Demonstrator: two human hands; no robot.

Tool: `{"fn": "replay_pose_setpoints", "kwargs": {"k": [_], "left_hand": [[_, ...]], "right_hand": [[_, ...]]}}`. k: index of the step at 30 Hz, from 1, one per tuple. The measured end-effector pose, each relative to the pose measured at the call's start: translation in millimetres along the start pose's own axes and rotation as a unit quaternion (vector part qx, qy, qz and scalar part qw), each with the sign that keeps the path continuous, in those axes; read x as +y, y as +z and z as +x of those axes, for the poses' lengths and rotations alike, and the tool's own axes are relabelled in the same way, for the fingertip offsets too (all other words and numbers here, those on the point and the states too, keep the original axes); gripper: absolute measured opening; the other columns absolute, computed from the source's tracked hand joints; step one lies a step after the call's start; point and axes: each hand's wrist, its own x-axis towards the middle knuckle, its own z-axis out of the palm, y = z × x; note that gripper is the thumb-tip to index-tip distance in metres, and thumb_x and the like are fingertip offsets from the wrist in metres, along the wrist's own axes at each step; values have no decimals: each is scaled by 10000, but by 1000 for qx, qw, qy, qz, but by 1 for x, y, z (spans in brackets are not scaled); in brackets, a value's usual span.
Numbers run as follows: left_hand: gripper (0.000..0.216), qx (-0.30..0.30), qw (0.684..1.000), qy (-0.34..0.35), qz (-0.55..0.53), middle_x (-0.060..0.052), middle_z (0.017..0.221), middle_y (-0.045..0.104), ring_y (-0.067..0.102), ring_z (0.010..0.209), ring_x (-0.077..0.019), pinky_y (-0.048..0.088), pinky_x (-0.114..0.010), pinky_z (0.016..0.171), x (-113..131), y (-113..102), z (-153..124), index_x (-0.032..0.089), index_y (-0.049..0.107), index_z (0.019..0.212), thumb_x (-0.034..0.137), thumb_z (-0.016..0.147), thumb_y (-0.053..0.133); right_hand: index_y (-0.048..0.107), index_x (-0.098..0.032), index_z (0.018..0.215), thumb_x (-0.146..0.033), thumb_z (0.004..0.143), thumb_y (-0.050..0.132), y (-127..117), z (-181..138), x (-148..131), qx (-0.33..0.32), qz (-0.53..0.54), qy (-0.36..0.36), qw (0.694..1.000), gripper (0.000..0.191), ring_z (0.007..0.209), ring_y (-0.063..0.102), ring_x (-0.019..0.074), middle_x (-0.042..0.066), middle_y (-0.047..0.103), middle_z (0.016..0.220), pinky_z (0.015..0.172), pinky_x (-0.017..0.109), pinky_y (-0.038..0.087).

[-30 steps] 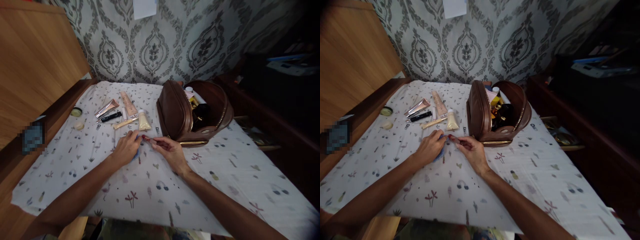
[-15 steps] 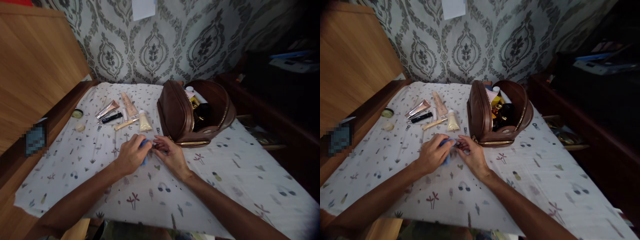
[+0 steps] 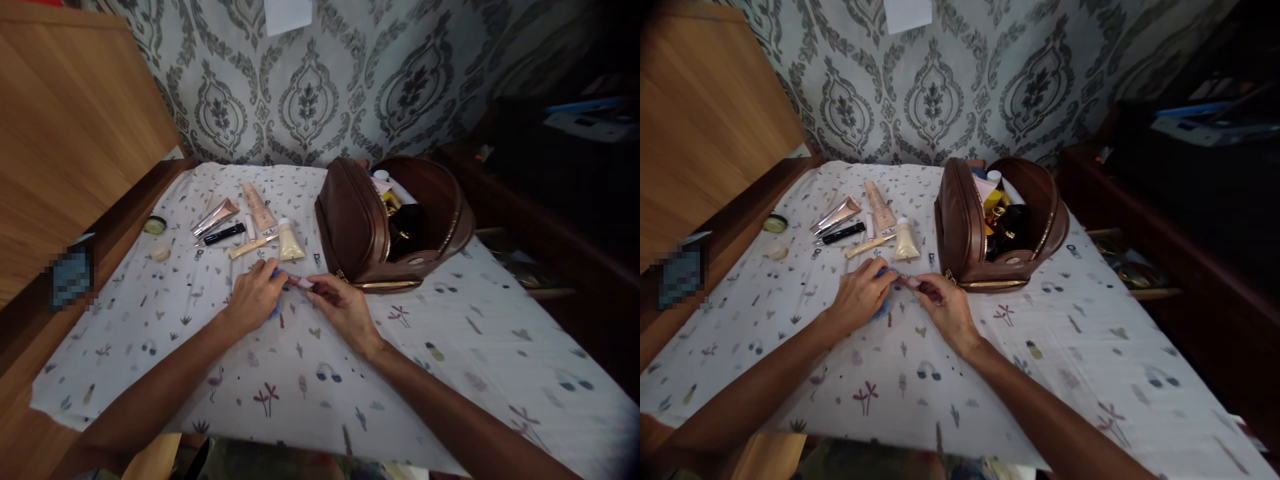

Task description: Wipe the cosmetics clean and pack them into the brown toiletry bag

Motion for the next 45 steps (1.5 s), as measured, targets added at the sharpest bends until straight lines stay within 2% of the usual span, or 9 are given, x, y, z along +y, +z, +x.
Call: {"fn": "replay_pose_setpoints", "kwargs": {"k": [5, 14, 18, 21, 23, 26, 33, 40, 45], "left_hand": [[233, 3, 1000, 5, -5, -82, 1020, 601, 579, 917, -230, 523, -296, 573, 4, 1, -1, 208, 673, 985, 160, 972, 445], [213, -33, 999, -34, 12, -105, 1073, 614, 603, 976, -276, 531, -329, 564, -9, -1, 2, 194, 691, 963, 158, 942, 482], [241, 56, 998, -22, -1, -98, 1084, 629, 609, 947, -243, 522, -306, 580, -6, -1, 0, 205, 683, 1038, 180, 969, 454], [257, 134, 989, 52, -40, -80, 1066, 638, 608, 939, -204, 522, -281, 628, 5, 0, -4, 218, 662, 1102, 203, 1000, 427], [259, 143, 983, 105, -42, -74, 1039, 642, 608, 916, -194, 511, -270, 609, 10, 1, -6, 210, 653, 1118, 193, 1004, 421], [244, 111, 986, 120, -12, -77, 1016, 641, 603, 896, -210, 498, -277, 564, 11, 2, -6, 189, 659, 1098, 177, 990, 441], [207, -6, 1000, 25, 10, -77, 1027, 611, 590, 927, -228, 499, -277, 563, -1, -5, -1, 196, 676, 996, 172, 967, 472], [215, -23, 1000, 14, 14, -81, 1040, 616, 604, 959, -241, 512, -290, 584, -1, -8, -2, 193, 690, 991, 169, 965, 478], [180, -40, 998, -16, 39, -88, 1026, 635, 627, 934, -259, 497, -297, 541, -4, -10, -1, 185, 703, 908, 126, 916, 533]], "right_hand": [[688, -212, 906, -548, 762, 746, 0, 4, -2, -16, 90, 66, 994, 371, 645, 691, 176, 24, 717, 778, 582, 300, 601], [699, -225, 941, -461, 754, 771, -1, 4, 3, 24, 33, 32, 999, 309, 739, 687, 189, 38, 725, 837, 692, 327, 596], [691, -233, 1004, -382, 773, 747, 1, 0, 3, 30, -7, 7, 1000, 281, 773, 687, 194, 52, 725, 923, 710, 327, 591], [699, -234, 965, -337, 792, 709, 2, -1, 2, 10, -36, -14, 999, 202, 725, 680, 189, 41, 717, 871, 700, 329, 589], [702, -233, 938, -316, 791, 699, 2, -2, 3, 4, -42, -24, 999, 168, 723, 681, 190, 40, 718, 870, 707, 334, 590], [711, -229, 924, -346, 790, 711, 2, -1, 4, 11, -37, -15, 999, 178, 720, 686, 198, 43, 722, 854, 690, 337, 587], [677, -216, 939, -486, 767, 747, 1, 0, 2, -9, 48, 60, 997, 328, 618, 677, 186, 7, 687, 688, 541, 291, 568], [683, -211, 883, -486, 665, 842, 1, 4, 2, -6, 122, 87, 989, 385, 667, 709, 180, -3, 709, 712, 690, 329, 616], [725, -205, 881, -471, 731, 793, 1, 4, 5, 4, 95, 51, 994, 313, 701, 699, 172, 23, 734, 799, 696, 324, 608]]}}
